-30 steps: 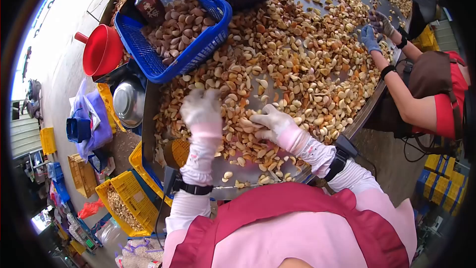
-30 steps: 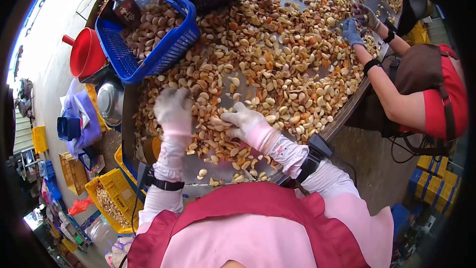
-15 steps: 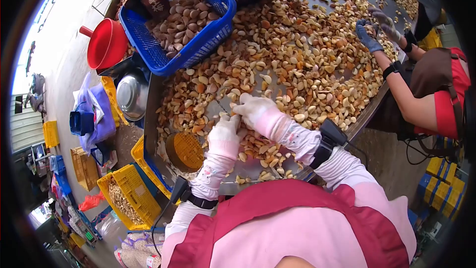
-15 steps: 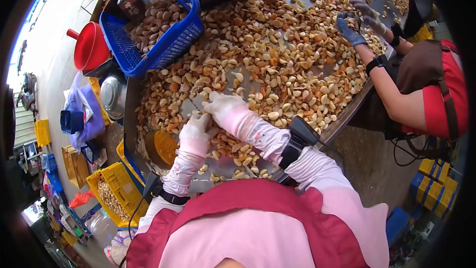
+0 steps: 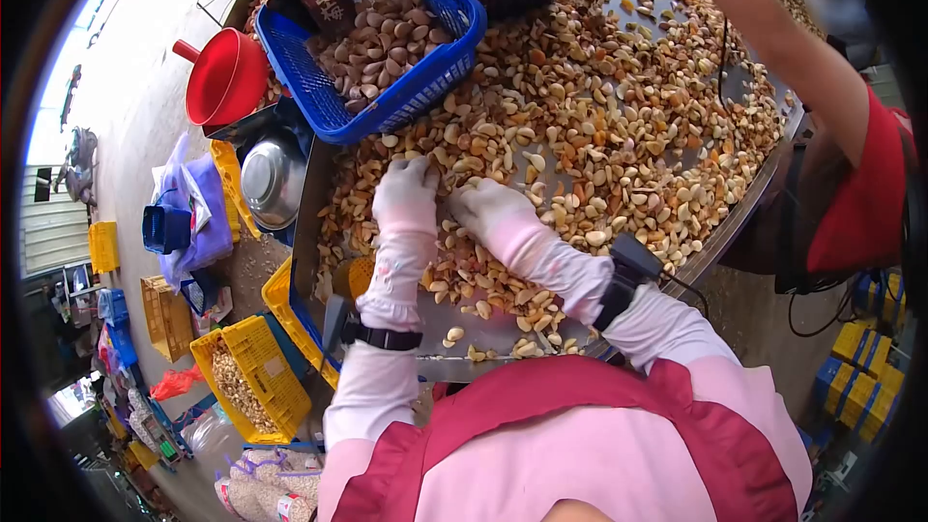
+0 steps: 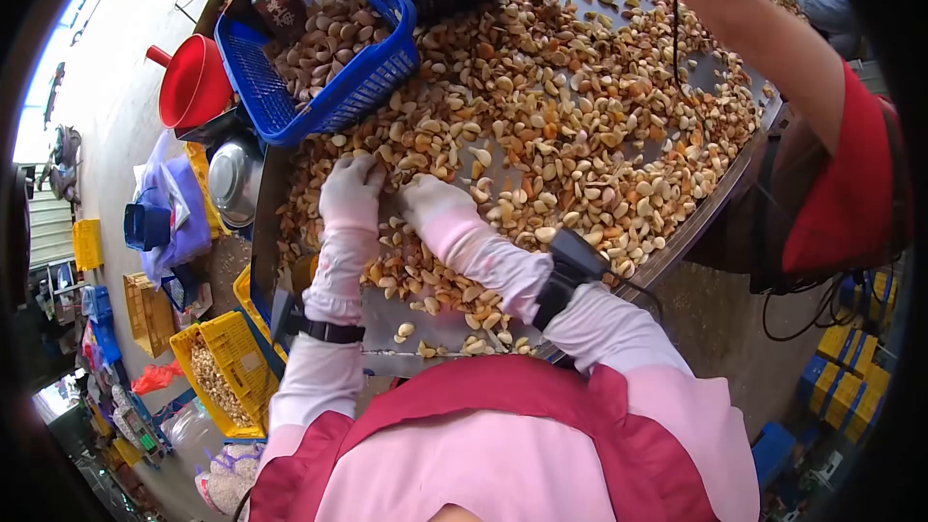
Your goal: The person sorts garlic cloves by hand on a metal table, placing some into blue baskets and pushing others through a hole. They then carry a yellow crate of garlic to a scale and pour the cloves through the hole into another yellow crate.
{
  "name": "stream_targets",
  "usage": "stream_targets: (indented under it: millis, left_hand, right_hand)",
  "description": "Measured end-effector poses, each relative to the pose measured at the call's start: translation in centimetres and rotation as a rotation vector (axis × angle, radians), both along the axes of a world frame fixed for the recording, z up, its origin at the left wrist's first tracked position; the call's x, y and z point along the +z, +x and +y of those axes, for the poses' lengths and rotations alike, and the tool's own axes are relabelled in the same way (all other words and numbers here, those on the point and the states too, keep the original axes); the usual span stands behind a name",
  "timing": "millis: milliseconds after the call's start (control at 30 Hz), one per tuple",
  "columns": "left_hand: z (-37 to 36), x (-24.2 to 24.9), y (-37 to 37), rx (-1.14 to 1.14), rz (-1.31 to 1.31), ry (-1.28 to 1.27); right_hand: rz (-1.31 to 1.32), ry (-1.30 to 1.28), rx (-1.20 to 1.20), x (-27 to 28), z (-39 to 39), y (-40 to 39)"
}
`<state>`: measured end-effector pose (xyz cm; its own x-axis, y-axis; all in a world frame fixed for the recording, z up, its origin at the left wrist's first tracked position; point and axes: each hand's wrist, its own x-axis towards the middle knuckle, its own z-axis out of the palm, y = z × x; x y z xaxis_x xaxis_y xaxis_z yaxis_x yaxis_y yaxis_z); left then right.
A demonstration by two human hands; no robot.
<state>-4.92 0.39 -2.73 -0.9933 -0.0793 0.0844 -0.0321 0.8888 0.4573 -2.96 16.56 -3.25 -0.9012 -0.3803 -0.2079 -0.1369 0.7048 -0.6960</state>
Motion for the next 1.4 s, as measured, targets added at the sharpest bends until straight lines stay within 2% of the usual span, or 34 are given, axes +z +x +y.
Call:
stream_targets:
  millis: [33, 67, 133, 167, 233, 267, 300, 367, 400, 433, 467, 500, 533, 567, 633, 700, 733, 767, 800, 833, 867, 900, 967, 1033, 1067, 1100, 1133, 1167, 1200, 1233, 1267, 1300, 1367, 1400]
  left_hand:
    - [0.3, -0.2, -0.5, -0.033, -0.050, -0.199]
    - [0.6, -0.5, -1.1, -0.039, -0.049, -0.201]
    - [1.1, -1.1, -1.3, -0.068, -0.219, -0.455]
    - [0.8, -1.0, -1.1, -0.070, -0.221, -0.451]
    - [-0.3, -0.3, -0.4, -0.036, -0.170, 0.007]
    - [-0.3, 0.5, 0.4, -0.096, -0.136, 0.131]
    - [0.4, 0.2, 1.6, -0.234, -0.072, 0.395]
    - [4.0, 2.7, 3.1, -0.221, -0.164, 0.532]
    - [4.6, 1.8, 3.6, -0.220, -0.172, 0.532]
    - [5.0, 0.4, 3.6, -0.287, -0.024, 0.328]
    - [5.4, -0.2, 3.7, -0.351, 0.119, 0.127]
    - [5.2, -0.3, 4.9, -0.446, -0.040, 0.003]
    - [4.1, -0.1, 6.0, -0.501, -0.056, -0.128]
    - [2.3, 0.2, 7.1, -0.553, -0.070, -0.262]
    - [-0.8, 0.6, 7.2, -0.375, -0.379, -0.365]
    - [-0.7, 2.9, 7.2, -0.257, -0.351, -0.482]
    - [0.0, 3.0, 7.7, -0.296, -0.202, -0.410]
    - [1.0, 2.3, 9.3, -0.512, 0.021, -0.362]
    - [2.6, 1.7, 10.9, -0.766, -0.096, -0.190]
    - [5.5, 3.4, 11.1, -1.022, -0.263, -0.104]
    - [5.6, 1.9, 13.5, -1.149, 0.065, 0.042]
    - [5.2, 0.1, 14.6, -1.120, 0.082, 0.079]
    - [1.9, 2.1, 12.9, -0.976, -0.288, 0.008]
    - [-1.6, 2.8, 11.2, -0.722, -0.351, -0.300]
    - [-1.4, 3.1, 11.1, -0.585, -0.265, -0.477]
    - [-1.3, 3.3, 10.9, -0.443, -0.183, -0.650]
    - [0.0, 4.8, 9.5, -0.396, -0.100, -0.227]
    - [1.7, 4.4, 8.5, -0.372, -0.023, -0.036]
    - [3.2, 3.8, 7.1, -0.457, 0.052, 0.032]
    - [4.6, 2.1, 6.2, -0.467, 0.076, 0.016]
    - [5.1, 0.5, 5.1, -0.564, -0.047, -0.077]
    - [6.0, -0.1, 4.3, -0.559, -0.042, -0.071]
    - [7.2, -0.6, 3.7, -0.451, -0.311, -0.306]
    - [7.0, -0.4, 3.5, -0.432, -0.322, -0.263]
  right_hand:
    - [0.048, 0.257, -0.032, 0.4, -1.0, 0.1]
    - [0.047, 0.255, -0.038, 0.8, -1.0, 0.3]
    - [0.028, 0.375, 0.124, 1.9, -0.5, 1.0]
    - [0.053, 0.281, 0.150, 1.2, 0.5, 0.1]
    - [-0.090, -0.136, 0.173, 1.6, 4.4, -0.9]
    - [-0.250, -0.367, 0.026, -0.1, 6.1, -1.1]
    - [-0.579, -0.522, -0.153, 2.7, 7.5, -1.2]
    - [-0.917, -1.066, -0.465, 3.0, 7.5, 0.1]
    - [-0.642, -0.967, -0.335, 0.8, 7.0, 0.1]
    - [-0.716, -0.564, -0.321, 3.2, 7.1, -0.1]
    - [-0.319, -0.399, -0.188, 1.6, 7.4, 0.4]
    - [0.067, -0.223, -0.052, -0.5, 7.8, 1.3]
    - [0.307, 0.020, -0.116, -1.0, 8.0, 2.9]
    - [0.217, 0.251, -0.017, -0.1, 8.6, 4.3]
    - [-0.254, 0.365, 0.252, 3.0, 9.7, 6.4]
    - [0.031, 0.034, 0.358, 1.0, 12.7, 8.9]
    - [0.077, 0.057, 0.272, 1.8, 13.3, 7.4]
    - [0.118, 0.079, 0.185, 2.5, 14.0, 6.0]
    - [0.021, 0.111, -0.041, 1.2, 15.1, 4.7]
    - [0.072, 0.197, -0.174, 1.6, 15.8, 3.4]
    - [0.112, 0.276, -0.314, 1.9, 16.5, 2.0]
    - [0.141, 0.343, -0.454, 2.2, 17.2, 0.6]
    - [0.217, 0.424, -0.438, 1.6, 19.0, 1.0]
    - [-0.140, 0.446, -0.256, 5.1, 17.8, 2.6]
    - [0.203, 0.380, -0.112, 4.8, 17.7, 4.1]
    - [0.185, 0.402, -0.069, 4.4, 16.8, 5.1]
    - [0.229, 0.328, 0.008, 4.2, 15.0, 6.0]
    - [0.180, 0.164, 0.128, 2.3, 13.7, 6.9]
    - [0.193, 0.125, 0.154, 3.1, 11.6, 7.5]
    - [0.139, 0.061, 0.164, 2.5, 10.4, 7.9]
    - [0.129, 0.104, 0.106, 2.0, 8.9, 7.5]
    - [0.119, 0.149, 0.053, 1.5, 8.0, 7.1]
    - [0.156, 0.132, 0.094, -0.4, 8.6, 6.2]
    - [0.196, 0.113, 0.132, -1.2, 9.0, 6.0]
